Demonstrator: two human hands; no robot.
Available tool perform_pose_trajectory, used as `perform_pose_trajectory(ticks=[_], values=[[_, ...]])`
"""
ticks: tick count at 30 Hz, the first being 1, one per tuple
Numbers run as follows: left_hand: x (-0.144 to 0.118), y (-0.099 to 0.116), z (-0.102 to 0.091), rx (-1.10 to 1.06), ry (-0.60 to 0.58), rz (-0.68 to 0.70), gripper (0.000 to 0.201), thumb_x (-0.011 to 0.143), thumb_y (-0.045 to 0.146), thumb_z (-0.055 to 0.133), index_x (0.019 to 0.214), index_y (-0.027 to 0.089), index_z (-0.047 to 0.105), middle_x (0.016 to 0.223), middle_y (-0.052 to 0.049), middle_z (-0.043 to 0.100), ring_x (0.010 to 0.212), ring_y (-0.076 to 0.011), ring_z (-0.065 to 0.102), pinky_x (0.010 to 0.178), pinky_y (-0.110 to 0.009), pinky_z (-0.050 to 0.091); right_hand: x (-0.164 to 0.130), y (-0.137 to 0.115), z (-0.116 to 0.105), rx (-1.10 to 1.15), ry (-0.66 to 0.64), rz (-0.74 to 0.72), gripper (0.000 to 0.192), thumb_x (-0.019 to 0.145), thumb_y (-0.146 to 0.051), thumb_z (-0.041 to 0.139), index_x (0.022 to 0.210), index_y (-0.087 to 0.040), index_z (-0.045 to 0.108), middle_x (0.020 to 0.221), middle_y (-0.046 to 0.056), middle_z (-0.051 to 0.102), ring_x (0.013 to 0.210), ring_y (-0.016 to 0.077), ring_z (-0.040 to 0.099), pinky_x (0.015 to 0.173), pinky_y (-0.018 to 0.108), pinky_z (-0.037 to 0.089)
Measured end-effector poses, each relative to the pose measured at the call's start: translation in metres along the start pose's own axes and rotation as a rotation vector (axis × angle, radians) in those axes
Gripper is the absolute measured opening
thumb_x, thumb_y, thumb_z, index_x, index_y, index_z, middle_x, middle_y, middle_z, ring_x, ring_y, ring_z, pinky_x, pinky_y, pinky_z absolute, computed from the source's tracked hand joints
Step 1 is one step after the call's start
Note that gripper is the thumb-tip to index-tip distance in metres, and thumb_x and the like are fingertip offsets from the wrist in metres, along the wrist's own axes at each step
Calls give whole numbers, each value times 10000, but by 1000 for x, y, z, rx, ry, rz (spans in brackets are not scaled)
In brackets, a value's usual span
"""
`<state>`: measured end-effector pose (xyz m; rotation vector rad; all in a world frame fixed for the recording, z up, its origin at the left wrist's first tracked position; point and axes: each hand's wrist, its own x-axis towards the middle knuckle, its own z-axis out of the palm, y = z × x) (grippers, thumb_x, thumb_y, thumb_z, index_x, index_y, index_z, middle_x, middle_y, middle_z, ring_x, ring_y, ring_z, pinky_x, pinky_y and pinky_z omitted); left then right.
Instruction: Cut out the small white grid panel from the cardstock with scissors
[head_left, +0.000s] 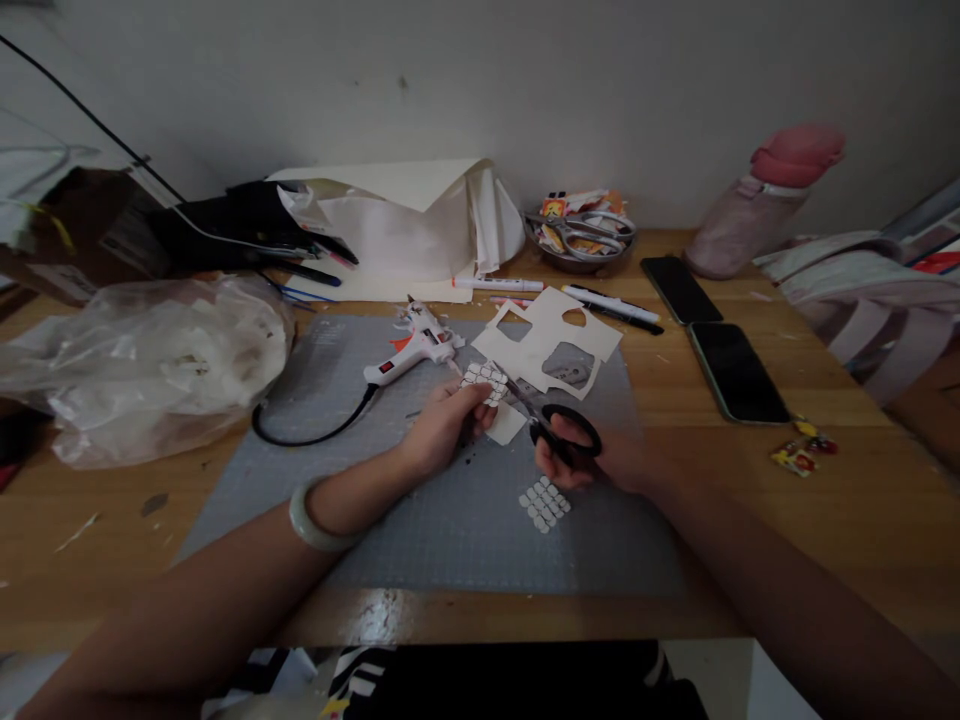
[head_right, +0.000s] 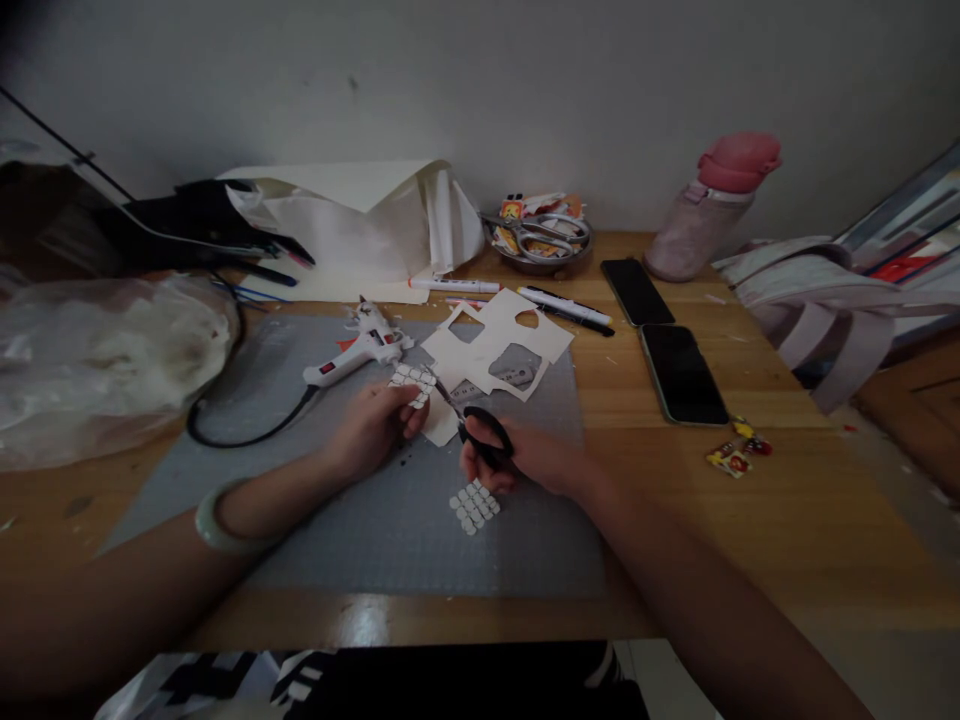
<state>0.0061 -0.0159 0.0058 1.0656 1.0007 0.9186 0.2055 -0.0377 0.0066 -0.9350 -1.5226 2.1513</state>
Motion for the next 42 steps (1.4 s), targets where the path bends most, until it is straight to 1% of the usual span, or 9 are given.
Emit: perform_pose_trajectory(ticks=[6, 12, 18, 23, 27, 31, 35, 39, 42], values=[[0, 1, 1, -8, 4, -10, 322, 758, 318, 500, 465, 216, 412, 458, 14, 423, 438, -118, 353, 482, -273, 292, 1, 0, 0, -11, -13, -1, 676, 794, -803, 404, 669, -156, 552, 420, -69, 413, 371, 57, 291, 409, 236, 245], [1, -2, -1, -65, -25, -25, 300, 719, 321, 570, 487, 201, 422, 469, 23, 448, 435, -97, 359, 468, -257, 253, 2, 0, 1, 2, 20, -17, 656, 792, -789, 440, 668, -153, 544, 419, -61, 431, 370, 58, 300, 397, 232, 249], [3, -8, -4, -72, -78, -8, 176, 702, 319, 607, 616, 171, 567, 527, 12, 552, 431, -93, 399, 464, -246, 283, 1, 4, -1, 116, 23, -22, 618, 781, -778, 468, 670, -173, 534, 412, -78, 396, 361, 62, 267, 388, 228, 236], [1, -6, -6, -56, -129, 2, 163, 704, 314, 572, 651, 172, 632, 512, -10, 580, 471, -124, 456, 508, -254, 327, -1, 5, -5, 225, -81, -1, 648, 763, -803, 424, 720, -168, 546, 455, -59, 400, 416, 82, 320, 437, 245, 244], [1, -3, -5, -49, -175, 13, 161, 717, 295, 559, 671, 177, 659, 506, -13, 563, 484, -137, 456, 535, -265, 338, -1, 4, -3, 149, -89, 7, 664, 782, -814, 394, 751, -167, 537, 480, -57, 407, 434, 87, 346, 455, 254, 244], [1, -1, -2, -96, -163, 45, 177, 728, 264, 515, 666, 180, 659, 573, -18, 576, 478, -138, 457, 517, -277, 357, -1, 2, -1, 46, -83, 26, 663, 777, -810, 431, 762, -157, 540, 509, -52, 435, 450, 78, 372, 455, 243, 252], [1, -1, -1, -153, -109, 43, 122, 732, 218, 505, 699, 186, 618, 681, -15, 621, 468, -117, 462, 506, -274, 370, 0, 1, 0, 54, -67, 50, 679, 748, -834, 436, 749, -162, 534, 510, -56, 440, 443, 75, 372, 447, 240, 267], [2, -4, 0, -168, -108, 51, 47, 740, 227, 513, 705, 207, 536, 666, -4, 626, 455, -116, 474, 487, -267, 363, -1, 0, 0, 30, -54, 56, 664, 742, -825, 461, 731, -166, 534, 504, -57, 438, 443, 73, 364, 463, 245, 280], [3, -4, 1, -131, -92, 35, 60, 750, 253, 527, 727, 219, 483, 614, 17, 602, 436, -108, 457, 476, -255, 347, -1, -1, 0, 36, -29, 84, 658, 726, -824, 487, 734, -168, 536, 496, -58, 436, 438, 74, 359, 462, 245, 278]])
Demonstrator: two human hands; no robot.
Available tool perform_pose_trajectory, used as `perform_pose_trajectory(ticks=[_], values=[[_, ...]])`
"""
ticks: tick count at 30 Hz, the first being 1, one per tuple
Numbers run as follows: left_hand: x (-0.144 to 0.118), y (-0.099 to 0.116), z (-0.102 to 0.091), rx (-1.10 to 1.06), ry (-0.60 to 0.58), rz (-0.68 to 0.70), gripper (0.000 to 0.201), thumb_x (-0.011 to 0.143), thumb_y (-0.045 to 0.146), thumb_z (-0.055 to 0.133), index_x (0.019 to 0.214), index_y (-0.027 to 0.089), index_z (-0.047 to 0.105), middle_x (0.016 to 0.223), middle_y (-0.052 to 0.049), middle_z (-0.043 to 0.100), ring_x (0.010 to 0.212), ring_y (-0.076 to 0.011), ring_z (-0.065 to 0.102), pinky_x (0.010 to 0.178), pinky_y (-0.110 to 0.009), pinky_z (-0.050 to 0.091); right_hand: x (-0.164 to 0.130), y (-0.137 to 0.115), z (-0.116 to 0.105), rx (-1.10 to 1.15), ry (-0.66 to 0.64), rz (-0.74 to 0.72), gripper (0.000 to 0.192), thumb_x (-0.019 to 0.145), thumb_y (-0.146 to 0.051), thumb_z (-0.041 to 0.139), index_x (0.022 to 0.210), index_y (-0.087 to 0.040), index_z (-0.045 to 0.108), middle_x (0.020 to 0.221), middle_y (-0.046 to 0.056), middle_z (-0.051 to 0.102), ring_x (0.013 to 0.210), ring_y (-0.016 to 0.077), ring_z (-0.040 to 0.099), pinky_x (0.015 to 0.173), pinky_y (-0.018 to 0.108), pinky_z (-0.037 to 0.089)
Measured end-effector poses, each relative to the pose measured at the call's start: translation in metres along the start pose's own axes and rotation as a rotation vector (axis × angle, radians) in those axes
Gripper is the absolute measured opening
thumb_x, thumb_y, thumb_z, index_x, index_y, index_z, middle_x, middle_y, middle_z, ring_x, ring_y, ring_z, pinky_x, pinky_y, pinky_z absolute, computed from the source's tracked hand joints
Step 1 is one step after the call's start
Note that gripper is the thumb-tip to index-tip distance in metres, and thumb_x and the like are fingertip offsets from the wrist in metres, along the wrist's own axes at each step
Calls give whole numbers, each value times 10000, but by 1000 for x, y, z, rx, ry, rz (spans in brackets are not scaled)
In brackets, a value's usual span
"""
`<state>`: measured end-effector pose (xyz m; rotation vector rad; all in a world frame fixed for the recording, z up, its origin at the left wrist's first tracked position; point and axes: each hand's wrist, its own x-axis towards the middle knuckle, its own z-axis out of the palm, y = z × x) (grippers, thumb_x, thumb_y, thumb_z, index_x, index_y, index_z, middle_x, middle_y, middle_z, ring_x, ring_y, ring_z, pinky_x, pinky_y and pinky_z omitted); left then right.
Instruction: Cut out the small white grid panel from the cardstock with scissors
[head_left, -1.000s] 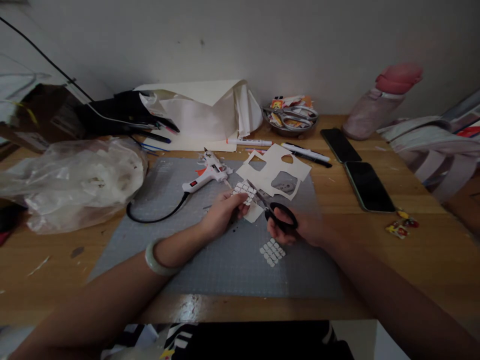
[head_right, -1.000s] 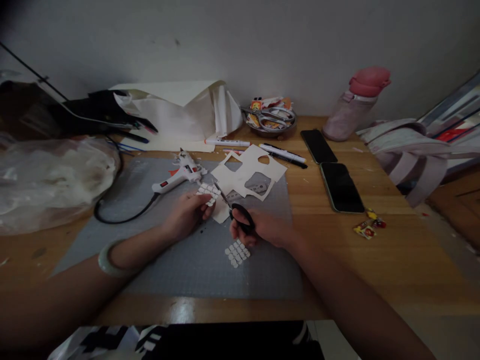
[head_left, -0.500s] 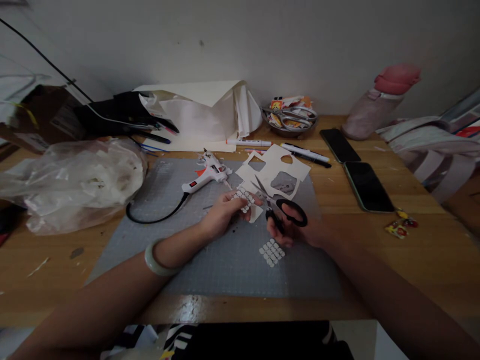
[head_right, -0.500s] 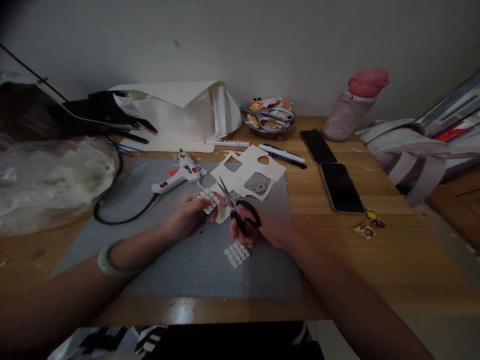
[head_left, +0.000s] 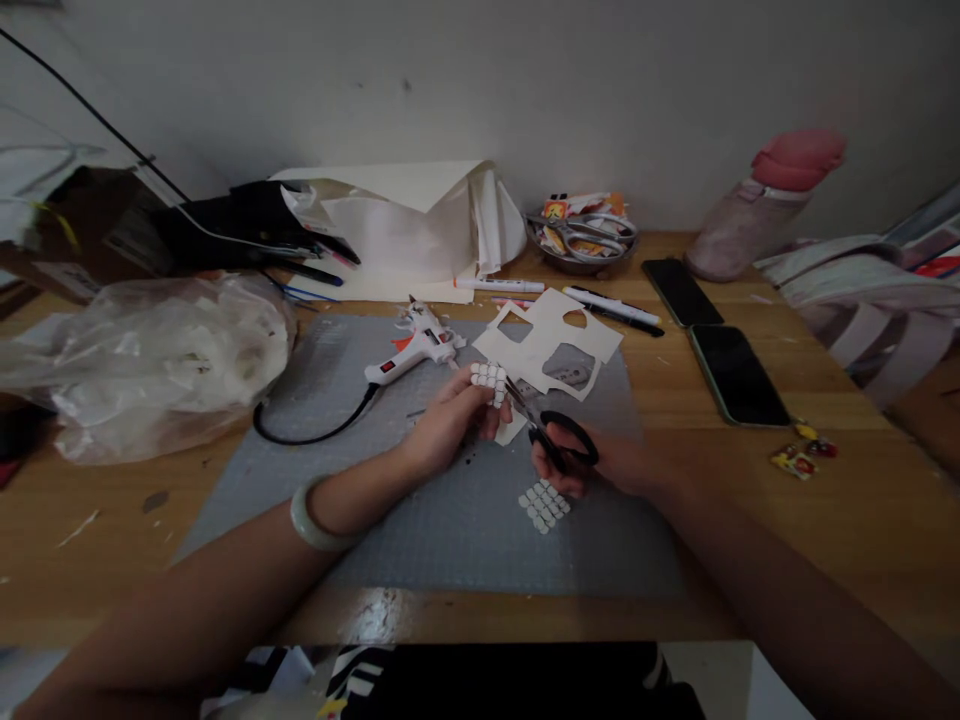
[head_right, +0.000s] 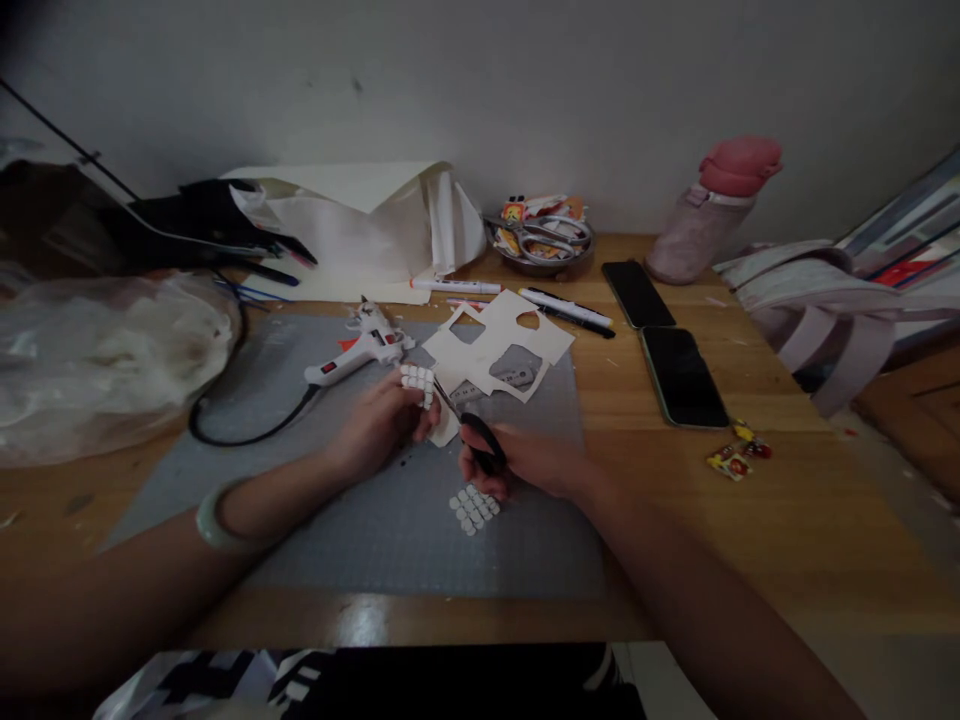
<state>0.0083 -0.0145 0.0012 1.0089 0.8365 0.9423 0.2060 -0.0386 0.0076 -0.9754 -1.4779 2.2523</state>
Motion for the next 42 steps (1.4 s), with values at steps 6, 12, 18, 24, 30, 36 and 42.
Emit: perform_pose_trajectory(ticks=[6, 12, 18, 24, 30, 36, 42], values=[[1, 1, 2, 79, 91, 13, 158, 773, 300, 560, 831, 228, 432, 601, 43, 593, 412, -95, 415, 456, -239, 304, 0, 0, 0, -3, -20, -18, 645, 752, -809, 467, 728, -168, 531, 499, -54, 437, 440, 74, 358, 454, 242, 274], [0, 4, 3, 70, 117, -4, 111, 815, 302, 495, 757, 218, 452, 589, 41, 566, 427, -96, 427, 459, -243, 311, 0, 2, -1, 4, -13, -2, 644, 754, -808, 467, 742, -167, 530, 501, -59, 436, 439, 71, 363, 456, 237, 283], [1, 2, 1, 39, 112, 11, 145, 834, 269, 462, 700, 215, 465, 536, 44, 522, 412, -99, 414, 465, -251, 318, 0, 1, -1, -13, -8, -12, 642, 772, -800, 450, 758, -163, 533, 502, -55, 437, 439, 74, 369, 451, 239, 274], [4, 4, 0, 6, 170, -33, 170, 833, 282, 435, 675, 221, 443, 510, 44, 498, 402, -102, 397, 467, -253, 315, 1, 1, 0, 5, -5, -10, 649, 737, -809, 486, 742, -163, 537, 501, -57, 447, 430, 73, 366, 447, 240, 281], [2, 7, 3, 87, 192, -60, 189, 829, 301, 435, 657, 222, 431, 509, 43, 487, 410, -107, 393, 448, -252, 289, 0, 0, 0, -15, -15, -16, 644, 755, -804, 467, 744, -163, 531, 503, -55, 445, 444, 76, 379, 471, 242, 291], [-4, 8, 5, 236, 101, -75, 269, 865, 364, 428, 643, 214, 450, 525, 28, 504, 437, -109, 399, 460, -253, 295, -1, -1, 1, -41, -15, -8, 657, 738, -823, 463, 744, -170, 531, 507, -51, 440, 447, 79, 370, 468, 251, 285], [-3, 7, 3, 264, 67, -45, 283, 878, 361, 432, 641, 207, 457, 535, 27, 495, 442, -101, 390, 480, -253, 309, -1, -2, 3, -32, 5, -1, 668, 714, -835, 474, 734, -170, 531, 499, -58, 439, 442, 75, 368, 469, 242, 293]])
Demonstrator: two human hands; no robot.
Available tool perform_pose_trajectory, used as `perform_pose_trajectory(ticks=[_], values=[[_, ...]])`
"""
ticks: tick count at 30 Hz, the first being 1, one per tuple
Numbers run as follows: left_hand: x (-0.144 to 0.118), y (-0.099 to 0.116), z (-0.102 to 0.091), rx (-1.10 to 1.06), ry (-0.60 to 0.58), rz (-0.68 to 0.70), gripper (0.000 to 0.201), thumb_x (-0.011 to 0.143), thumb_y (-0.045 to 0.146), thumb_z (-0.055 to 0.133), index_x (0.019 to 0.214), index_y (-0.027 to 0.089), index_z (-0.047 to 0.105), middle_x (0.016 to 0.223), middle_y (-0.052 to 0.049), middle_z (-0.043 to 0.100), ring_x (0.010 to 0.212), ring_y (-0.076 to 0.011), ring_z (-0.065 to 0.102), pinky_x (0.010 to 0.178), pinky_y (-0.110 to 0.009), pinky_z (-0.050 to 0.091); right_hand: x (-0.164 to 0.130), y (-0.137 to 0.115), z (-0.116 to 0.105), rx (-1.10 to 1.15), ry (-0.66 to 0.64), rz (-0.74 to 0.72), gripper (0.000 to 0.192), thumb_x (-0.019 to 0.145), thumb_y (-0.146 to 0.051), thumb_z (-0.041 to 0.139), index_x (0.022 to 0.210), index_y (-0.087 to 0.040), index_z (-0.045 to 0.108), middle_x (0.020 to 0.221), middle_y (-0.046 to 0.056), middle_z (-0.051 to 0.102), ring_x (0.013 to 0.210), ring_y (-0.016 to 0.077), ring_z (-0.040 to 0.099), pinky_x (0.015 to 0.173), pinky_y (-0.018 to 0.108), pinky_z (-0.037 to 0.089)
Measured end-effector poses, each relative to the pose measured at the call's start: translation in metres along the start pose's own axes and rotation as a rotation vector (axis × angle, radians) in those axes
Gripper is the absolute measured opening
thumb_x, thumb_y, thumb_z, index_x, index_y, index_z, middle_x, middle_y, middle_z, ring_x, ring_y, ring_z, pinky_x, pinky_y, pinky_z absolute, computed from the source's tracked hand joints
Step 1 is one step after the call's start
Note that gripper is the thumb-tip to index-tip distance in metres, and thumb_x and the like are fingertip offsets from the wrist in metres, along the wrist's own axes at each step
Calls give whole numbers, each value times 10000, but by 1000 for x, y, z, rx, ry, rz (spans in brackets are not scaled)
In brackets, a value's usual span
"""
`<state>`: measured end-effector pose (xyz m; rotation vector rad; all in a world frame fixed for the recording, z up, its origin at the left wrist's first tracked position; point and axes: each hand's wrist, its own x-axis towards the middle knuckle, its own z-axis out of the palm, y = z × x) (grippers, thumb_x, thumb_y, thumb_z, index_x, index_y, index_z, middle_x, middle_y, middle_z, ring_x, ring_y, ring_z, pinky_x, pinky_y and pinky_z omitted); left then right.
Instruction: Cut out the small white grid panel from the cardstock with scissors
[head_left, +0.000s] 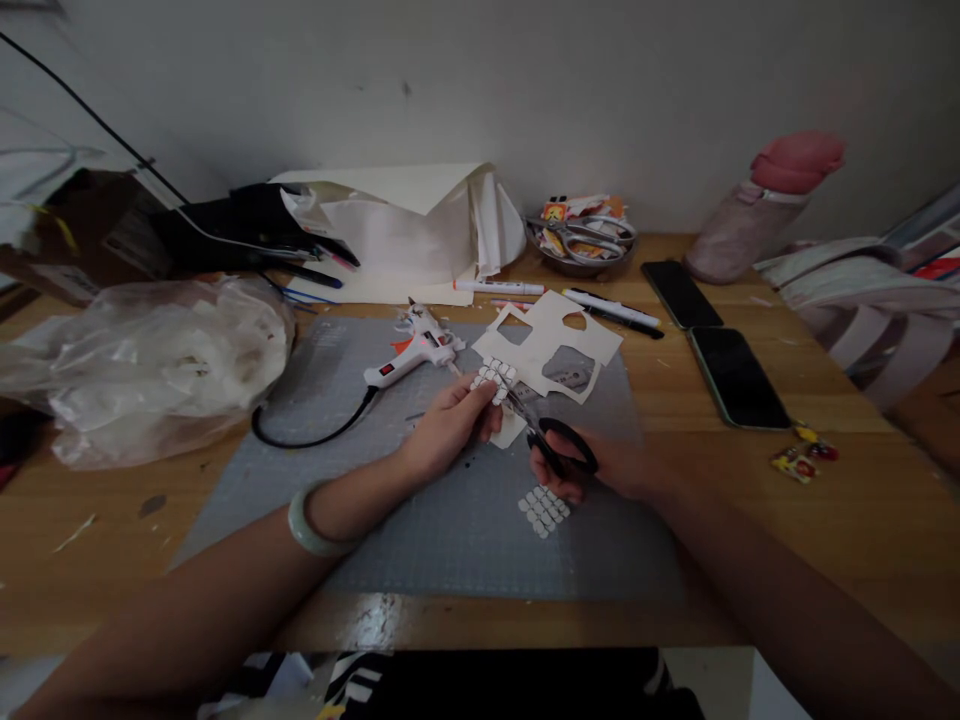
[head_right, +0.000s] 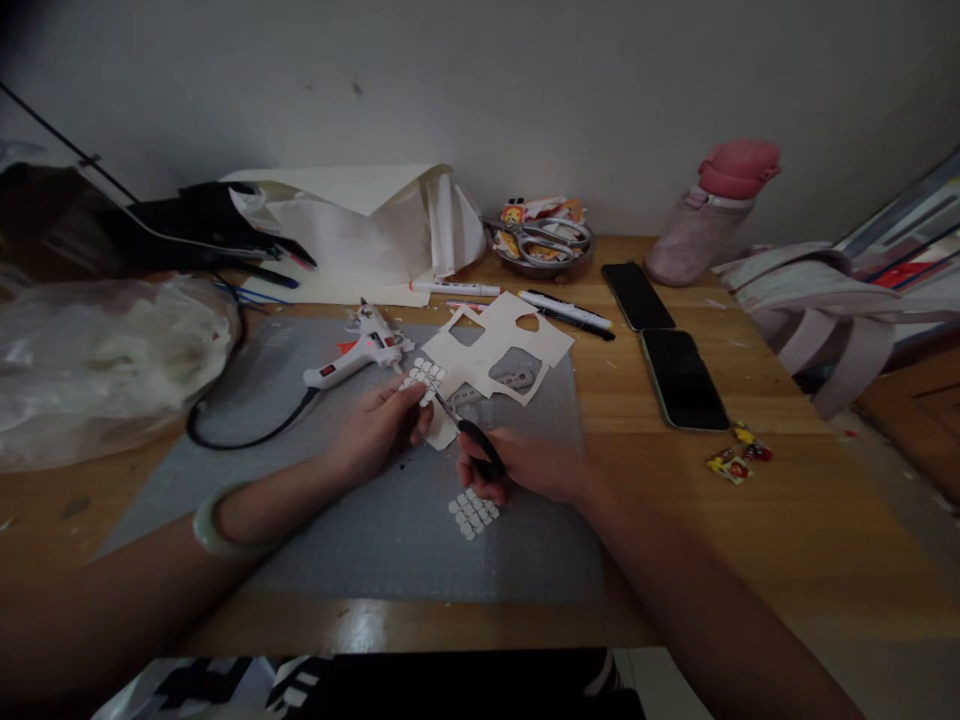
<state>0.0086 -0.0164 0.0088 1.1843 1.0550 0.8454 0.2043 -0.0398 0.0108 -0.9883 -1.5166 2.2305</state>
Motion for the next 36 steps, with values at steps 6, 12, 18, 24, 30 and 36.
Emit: perform_pose_trajectory(ticks=[6, 12, 18, 24, 30, 36], values=[[0, 1, 0, 38, 0, 4, 298, 891, 373, 412, 647, 208, 454, 533, 25, 493, 444, -105, 397, 472, -255, 314, 0, -1, 0, 7, 15, 16, 673, 711, -837, 477, 732, -167, 533, 497, -58, 442, 442, 75, 377, 480, 246, 300], [0, 1, 0, 65, -13, 19, 304, 896, 382, 408, 650, 209, 452, 536, 31, 494, 447, -104, 396, 487, -253, 330, 0, 1, 0, 17, 9, 6, 652, 722, -824, 487, 736, -174, 536, 498, -54, 445, 444, 79, 376, 475, 248, 292], [1, -3, -1, 46, -23, 48, 304, 896, 397, 425, 658, 210, 457, 529, 33, 495, 444, -105, 392, 480, -256, 320, -1, 0, 0, 24, 18, 17, 647, 722, -819, 495, 729, -174, 541, 506, -53, 449, 446, 77, 382, 470, 244, 303], [0, -1, -1, 87, -24, 31, 302, 894, 423, 413, 681, 212, 445, 544, 40, 486, 451, -106, 399, 487, -253, 325, 0, 1, 0, 9, 13, 2, 648, 748, -815, 463, 739, -170, 528, 506, -53, 437, 442, 75, 375, 459, 239, 294], [0, 0, -1, 79, -28, 28, 305, 903, 412, 405, 679, 208, 443, 530, 39, 475, 460, -107, 397, 509, -253, 337, 0, 1, 0, -5, -4, -11, 634, 784, -798, 432, 735, -171, 512, 507, -55, 422, 445, 73, 355, 464, 239, 282], [-1, 0, -1, 85, -14, 22, 314, 887, 432, 432, 663, 213, 448, 543, 27, 496, 467, -116, 404, 509, -267, 339, 1, 1, 0, -6, 11, -12, 649, 763, -816, 438, 711, -175, 526, 484, -57, 422, 431, 80, 359, 454, 249, 268]])
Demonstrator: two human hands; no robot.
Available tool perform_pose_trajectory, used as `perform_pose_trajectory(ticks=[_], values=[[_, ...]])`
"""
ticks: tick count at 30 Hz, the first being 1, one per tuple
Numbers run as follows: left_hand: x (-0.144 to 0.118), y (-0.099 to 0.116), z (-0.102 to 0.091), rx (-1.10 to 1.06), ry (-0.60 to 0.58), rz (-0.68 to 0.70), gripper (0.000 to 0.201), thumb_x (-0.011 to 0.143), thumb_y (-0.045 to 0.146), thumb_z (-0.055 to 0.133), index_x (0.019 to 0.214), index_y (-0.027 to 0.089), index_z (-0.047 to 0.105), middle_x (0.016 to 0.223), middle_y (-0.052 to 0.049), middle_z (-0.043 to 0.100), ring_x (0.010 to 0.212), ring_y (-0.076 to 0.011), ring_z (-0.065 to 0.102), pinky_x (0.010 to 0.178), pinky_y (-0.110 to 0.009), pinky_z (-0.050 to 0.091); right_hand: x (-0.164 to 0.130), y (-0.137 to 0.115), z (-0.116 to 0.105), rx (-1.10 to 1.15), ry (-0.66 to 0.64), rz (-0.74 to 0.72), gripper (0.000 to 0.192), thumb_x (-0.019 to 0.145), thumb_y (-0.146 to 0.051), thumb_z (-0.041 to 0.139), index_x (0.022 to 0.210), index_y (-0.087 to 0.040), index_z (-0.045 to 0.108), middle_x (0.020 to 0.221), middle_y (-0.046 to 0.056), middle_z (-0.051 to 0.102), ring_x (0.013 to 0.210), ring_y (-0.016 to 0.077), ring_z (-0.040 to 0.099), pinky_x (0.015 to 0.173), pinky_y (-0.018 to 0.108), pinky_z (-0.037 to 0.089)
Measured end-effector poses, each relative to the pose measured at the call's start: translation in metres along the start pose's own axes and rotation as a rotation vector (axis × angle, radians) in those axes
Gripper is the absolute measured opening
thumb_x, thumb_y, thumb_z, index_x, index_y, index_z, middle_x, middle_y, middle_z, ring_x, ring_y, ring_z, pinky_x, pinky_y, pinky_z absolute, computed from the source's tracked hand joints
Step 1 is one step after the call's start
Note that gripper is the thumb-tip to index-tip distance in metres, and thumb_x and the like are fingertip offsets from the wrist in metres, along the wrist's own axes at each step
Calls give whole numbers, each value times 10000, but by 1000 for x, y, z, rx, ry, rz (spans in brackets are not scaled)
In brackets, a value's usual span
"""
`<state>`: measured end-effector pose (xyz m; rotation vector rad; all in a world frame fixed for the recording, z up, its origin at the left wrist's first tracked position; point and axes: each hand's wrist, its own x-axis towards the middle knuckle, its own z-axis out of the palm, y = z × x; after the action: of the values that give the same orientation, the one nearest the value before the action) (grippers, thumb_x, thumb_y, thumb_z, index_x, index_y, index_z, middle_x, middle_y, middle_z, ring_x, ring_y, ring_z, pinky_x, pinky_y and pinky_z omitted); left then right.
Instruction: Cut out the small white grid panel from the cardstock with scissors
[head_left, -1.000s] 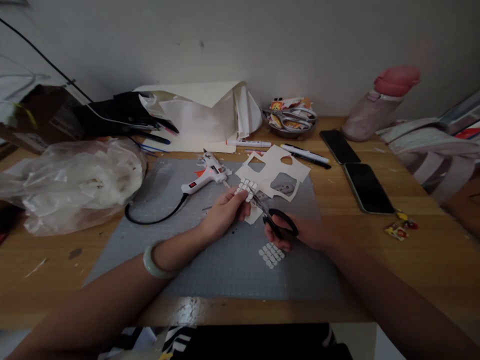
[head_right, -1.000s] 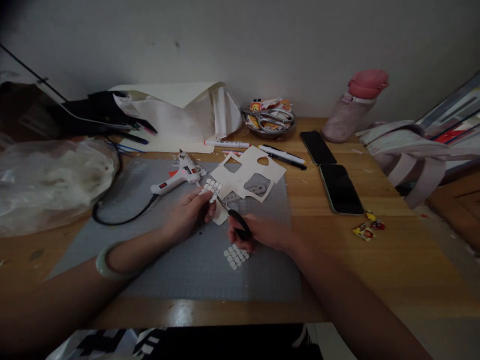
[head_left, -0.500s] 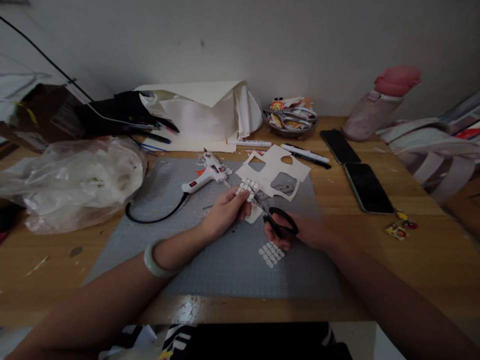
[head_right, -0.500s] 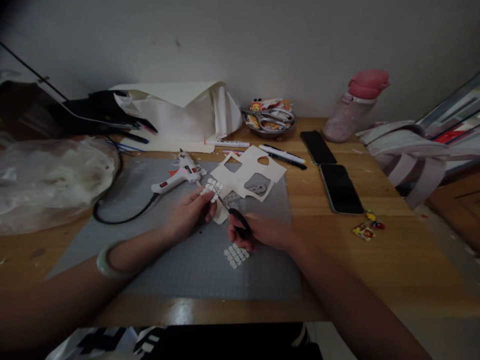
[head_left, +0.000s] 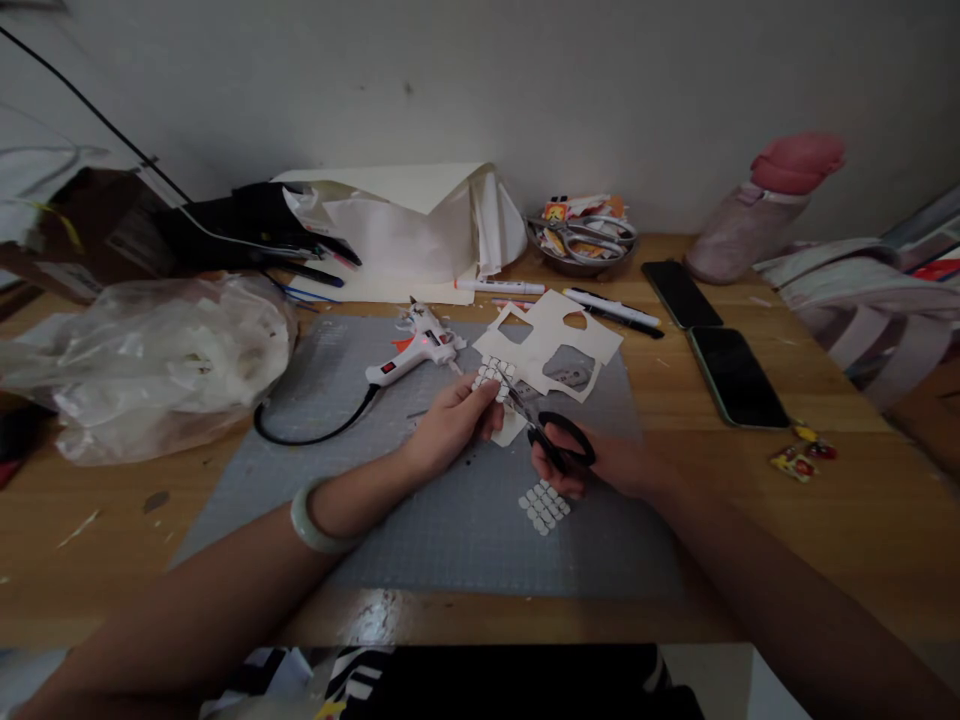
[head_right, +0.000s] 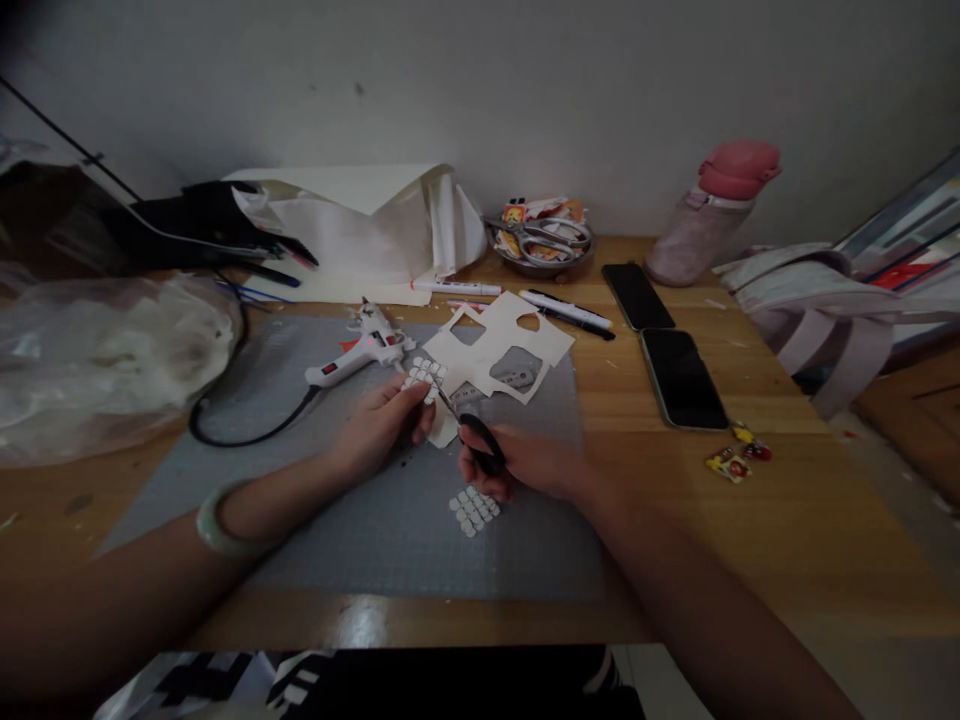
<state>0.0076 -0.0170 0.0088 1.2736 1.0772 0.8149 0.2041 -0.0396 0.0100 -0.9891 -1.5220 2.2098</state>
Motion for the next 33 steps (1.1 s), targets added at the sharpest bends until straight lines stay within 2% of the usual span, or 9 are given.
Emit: perform_pose_trajectory(ticks=[5, 10, 18, 25, 30, 33], values=[[1, -2, 0, -8, -28, -5, 318, 863, 431, 449, 631, 214, 459, 530, 24, 488, 464, -117, 393, 495, -268, 319, 0, 0, 0, -9, 8, -4, 656, 761, -822, 429, 724, -174, 523, 492, -53, 433, 436, 83, 380, 450, 240, 271], [2, -5, -1, -7, -113, 4, 340, 811, 455, 530, 589, 199, 507, 537, 13, 492, 489, -120, 396, 486, -264, 298, 0, 2, 1, 8, 10, 4, 640, 777, -808, 426, 747, -174, 512, 504, -53, 430, 443, 81, 381, 458, 238, 300], [2, -6, -3, 62, -119, -45, 313, 736, 466, 652, 667, 196, 510, 543, 46, 505, 491, -107, 419, 478, -235, 312, -1, 2, 1, -11, 8, 15, 644, 793, -802, 408, 771, -169, 523, 536, -42, 442, 466, 83, 392, 472, 235, 321], [2, -5, -3, 109, -157, 2, 345, 739, 494, 632, 643, 185, 514, 537, 41, 512, 505, -106, 440, 496, -232, 356, -1, 1, 1, -3, 9, 33, 645, 771, -810, 437, 760, -172, 529, 529, -50, 446, 461, 79, 396, 474, 234, 329], [0, -1, -3, 144, -185, 12, 373, 805, 496, 574, 601, 188, 520, 531, 28, 506, 493, -111, 442, 489, -239, 369, -1, 0, 1, -3, 28, 45, 665, 750, -827, 440, 763, -168, 529, 530, -50, 455, 454, 75, 407, 465, 228, 335], [-1, 0, -1, 134, -178, 6, 404, 868, 506, 479, 642, 182, 564, 539, 11, 526, 505, -122, 457, 497, -246, 376, 0, -1, 2, -18, 34, 49, 662, 748, -821, 453, 759, -164, 526, 527, -50, 463, 451, 71, 419, 450, 219, 342]])
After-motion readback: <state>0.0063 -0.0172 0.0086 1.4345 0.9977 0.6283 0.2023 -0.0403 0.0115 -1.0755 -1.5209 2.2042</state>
